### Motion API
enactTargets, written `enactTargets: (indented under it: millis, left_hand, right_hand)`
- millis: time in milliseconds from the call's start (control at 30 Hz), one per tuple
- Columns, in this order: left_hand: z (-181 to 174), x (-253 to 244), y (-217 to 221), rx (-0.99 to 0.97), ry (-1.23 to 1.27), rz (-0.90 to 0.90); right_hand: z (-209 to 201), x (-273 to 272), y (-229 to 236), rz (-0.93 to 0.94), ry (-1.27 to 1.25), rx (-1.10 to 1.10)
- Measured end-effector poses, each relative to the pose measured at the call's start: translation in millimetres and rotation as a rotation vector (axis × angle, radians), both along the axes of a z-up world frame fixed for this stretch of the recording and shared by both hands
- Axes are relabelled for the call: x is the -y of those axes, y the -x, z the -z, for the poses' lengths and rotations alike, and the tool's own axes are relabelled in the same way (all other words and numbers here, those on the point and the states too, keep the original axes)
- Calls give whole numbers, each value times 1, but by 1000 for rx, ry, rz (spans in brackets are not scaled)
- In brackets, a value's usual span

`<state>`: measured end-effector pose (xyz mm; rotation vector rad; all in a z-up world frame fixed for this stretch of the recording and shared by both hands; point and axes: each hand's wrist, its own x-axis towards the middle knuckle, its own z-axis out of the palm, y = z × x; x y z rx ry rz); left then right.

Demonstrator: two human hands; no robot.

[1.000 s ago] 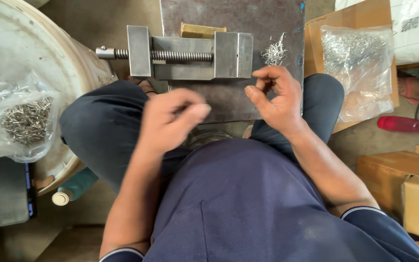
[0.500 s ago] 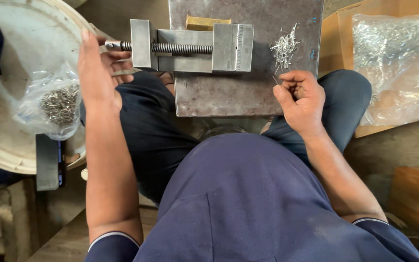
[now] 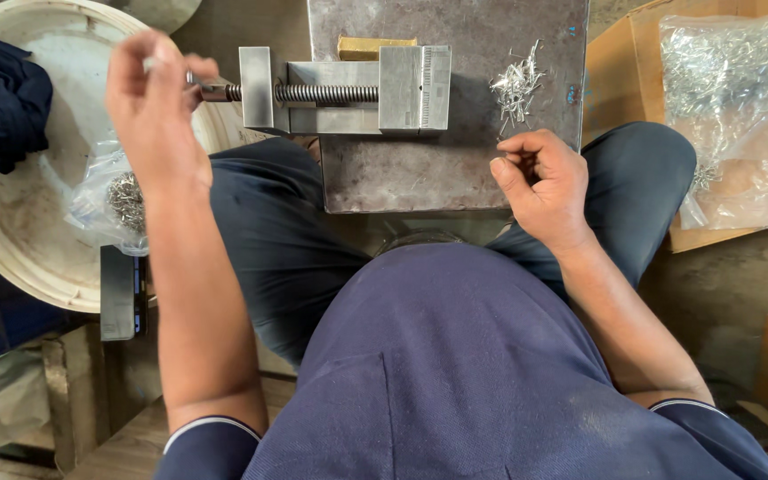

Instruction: The person sits cross-legged and uses a manual screw press to bend small metal pins. They repeatedly pick up pins, place them into the press, tighten the screw to bend the metal, and then remove the finished pieces.

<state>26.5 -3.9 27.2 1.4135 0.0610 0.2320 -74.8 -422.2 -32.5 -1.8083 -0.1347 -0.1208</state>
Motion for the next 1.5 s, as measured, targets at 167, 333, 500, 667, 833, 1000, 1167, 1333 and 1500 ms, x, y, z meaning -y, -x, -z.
enactTargets:
  millis: [167,333,500,667,833,1000,1167,1333,1500]
  left_hand:
    - [13,16,53,178,-670,-148]
    - [14,25,68,119,-468,-82]
    - [11,16,46,-57,-187,-73]
    - [-9,-5,17,-194,-525,-47]
    - [-23,24,-34,-22,-853,-260]
    - [-1,44,-37,-149,-1007,-185]
    - [1,38,-42,-362,-796,-110]
    - [-3,44,-40,-293,-779,-164]
    - [6,42,-31,-173,-755,-226]
  right_hand:
    - [-6,-3,-1,-13,72,72]
    - [-3,-2,-1,-8,112,93]
    - [-3,-4,0,23,130,76]
    - [-43,-26,-18,-2,181,280]
    - [-96,-72,-67,-293,615,637]
    - [-106,-113,-98,-202,927,628]
    - [-93,-114,-102,-212,954,452]
    - [-92,-114,-107,-246,969,434]
    - [-89,-114,-111,-270,945,389]
